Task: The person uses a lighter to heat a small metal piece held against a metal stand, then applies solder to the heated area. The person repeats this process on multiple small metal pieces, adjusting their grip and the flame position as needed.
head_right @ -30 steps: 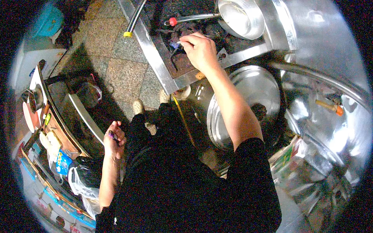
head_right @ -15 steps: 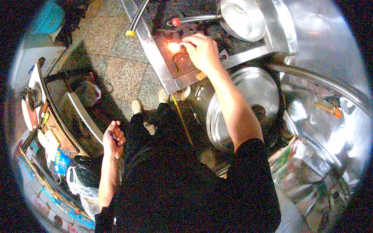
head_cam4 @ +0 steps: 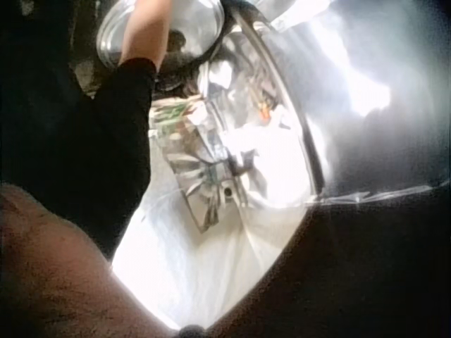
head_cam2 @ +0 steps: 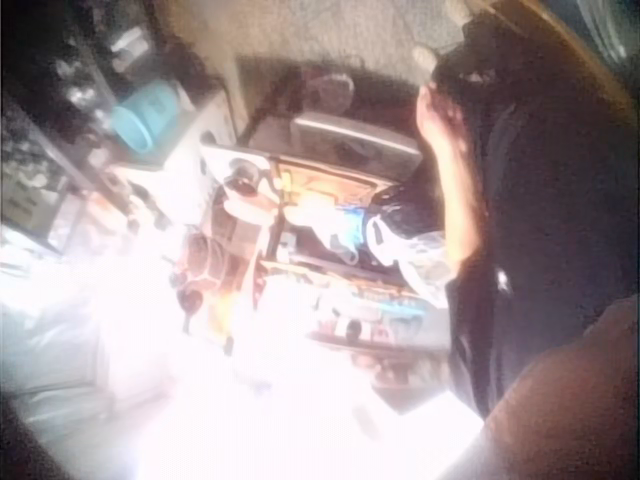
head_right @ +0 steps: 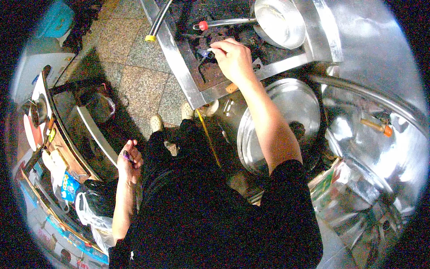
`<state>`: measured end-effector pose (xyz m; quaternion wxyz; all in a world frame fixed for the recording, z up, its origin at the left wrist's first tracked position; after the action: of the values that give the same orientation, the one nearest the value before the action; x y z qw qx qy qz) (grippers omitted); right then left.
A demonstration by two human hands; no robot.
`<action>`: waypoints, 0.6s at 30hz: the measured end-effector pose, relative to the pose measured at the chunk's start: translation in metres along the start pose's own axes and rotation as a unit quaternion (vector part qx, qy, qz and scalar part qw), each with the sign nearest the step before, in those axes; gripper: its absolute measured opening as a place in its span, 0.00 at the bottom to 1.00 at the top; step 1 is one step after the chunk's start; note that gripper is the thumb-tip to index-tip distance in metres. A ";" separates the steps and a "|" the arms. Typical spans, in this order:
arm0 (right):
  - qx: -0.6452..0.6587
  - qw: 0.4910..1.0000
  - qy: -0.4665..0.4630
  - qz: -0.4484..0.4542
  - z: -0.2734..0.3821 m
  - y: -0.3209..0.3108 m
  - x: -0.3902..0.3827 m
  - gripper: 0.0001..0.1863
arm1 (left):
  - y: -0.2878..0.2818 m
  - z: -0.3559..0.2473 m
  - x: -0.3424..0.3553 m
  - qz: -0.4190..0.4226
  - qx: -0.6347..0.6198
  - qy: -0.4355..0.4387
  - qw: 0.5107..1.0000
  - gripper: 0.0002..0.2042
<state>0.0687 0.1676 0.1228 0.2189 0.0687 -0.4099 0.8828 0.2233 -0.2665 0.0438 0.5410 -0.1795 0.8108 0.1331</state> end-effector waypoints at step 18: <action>0.014 1.000 0.005 0.009 -0.004 0.000 -0.002 0.07 | 0.000 0.003 -0.003 -0.014 0.018 0.001 1.000 0.11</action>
<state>0.0708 0.1693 0.1195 0.2125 0.0634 -0.3973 0.8905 0.2266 -0.2651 0.0454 0.5452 -0.1806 0.8111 0.1106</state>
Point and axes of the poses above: each hand's wrist, its own x-axis towards the middle knuckle, its own y-axis out of the palm, z = x × y, the point moved 9 cm from there along x, towards the middle knuckle, and after that the axes turned 12 degrees about -z, right-handed, at the moved point
